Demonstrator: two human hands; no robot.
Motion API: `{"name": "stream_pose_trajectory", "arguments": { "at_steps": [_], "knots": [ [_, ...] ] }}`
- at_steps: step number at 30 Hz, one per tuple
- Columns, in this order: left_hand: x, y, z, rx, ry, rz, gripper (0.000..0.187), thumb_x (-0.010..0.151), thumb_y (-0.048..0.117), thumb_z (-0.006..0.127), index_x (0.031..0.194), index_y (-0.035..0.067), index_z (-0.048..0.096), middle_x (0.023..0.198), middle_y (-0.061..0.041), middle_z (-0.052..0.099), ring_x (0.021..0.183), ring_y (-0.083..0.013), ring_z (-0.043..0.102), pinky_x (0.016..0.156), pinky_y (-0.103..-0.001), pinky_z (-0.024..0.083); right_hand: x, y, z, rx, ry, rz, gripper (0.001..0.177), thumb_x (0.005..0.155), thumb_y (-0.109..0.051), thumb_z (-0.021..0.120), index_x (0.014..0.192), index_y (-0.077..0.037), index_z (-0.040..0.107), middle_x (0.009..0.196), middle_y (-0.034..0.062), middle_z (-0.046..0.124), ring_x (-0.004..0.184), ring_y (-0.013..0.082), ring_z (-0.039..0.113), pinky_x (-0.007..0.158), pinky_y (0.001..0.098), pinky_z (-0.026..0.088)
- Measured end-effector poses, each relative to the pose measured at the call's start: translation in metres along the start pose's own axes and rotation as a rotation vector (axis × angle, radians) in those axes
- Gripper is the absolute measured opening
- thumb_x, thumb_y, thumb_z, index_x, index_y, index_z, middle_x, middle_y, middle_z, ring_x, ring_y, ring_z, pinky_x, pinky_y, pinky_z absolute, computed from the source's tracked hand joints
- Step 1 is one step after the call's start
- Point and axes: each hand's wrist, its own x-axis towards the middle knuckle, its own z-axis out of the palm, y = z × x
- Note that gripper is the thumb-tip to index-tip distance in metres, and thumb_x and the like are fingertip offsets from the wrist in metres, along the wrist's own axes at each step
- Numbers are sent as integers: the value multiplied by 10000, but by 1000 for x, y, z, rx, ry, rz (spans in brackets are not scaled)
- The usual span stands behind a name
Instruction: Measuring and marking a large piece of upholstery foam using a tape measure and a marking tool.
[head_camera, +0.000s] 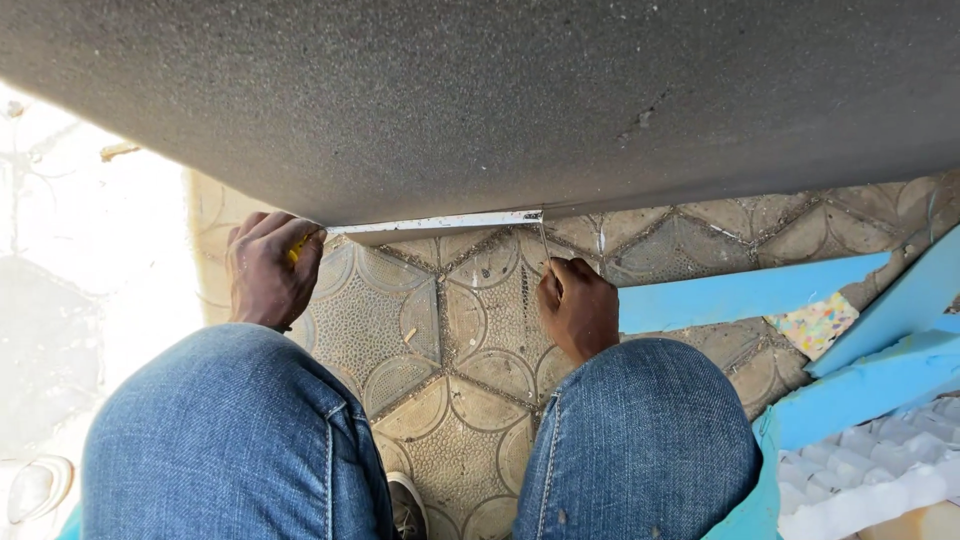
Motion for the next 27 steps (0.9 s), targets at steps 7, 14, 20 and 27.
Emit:
{"name": "stream_pose_trajectory", "arguments": {
  "at_steps": [7,14,20,27],
  "knots": [
    [2,4,-3,7,5,-3,90,1175,282,920,1116,238,868,1081,-9,841,1202,-342,834,1068,-480,594,21,-5,-33,-33,-66,-47,267,1204,-230,702,1231,-82,923,932,163,861,846,394,894,692,515,732],
    [3,6,-6,17,-16,4,72,1170,288,905,1120,251,869,1078,-3,840,1203,-343,834,1060,-481,589,9,-6,-57,-25,87,-76,177,1160,-256,756,1183,-224,928,923,51,850,887,310,896,772,426,736],
    [3,4,-7,-23,-24,15,42,1159,281,905,1146,256,873,1119,-9,852,1203,-370,828,1046,-498,595,-7,7,-61,-84,19,-70,252,1196,-264,748,1313,-137,932,952,90,848,838,324,874,756,487,765],
    [-2,-6,-63,-123,-52,-13,126,1072,285,893,1191,262,928,1170,-65,914,1196,-448,830,1086,-589,624,13,-24,-172,-10,273,-5,244,1236,-347,818,1373,-212,968,1027,17,869,884,312,873,815,469,754]
  ]
}}
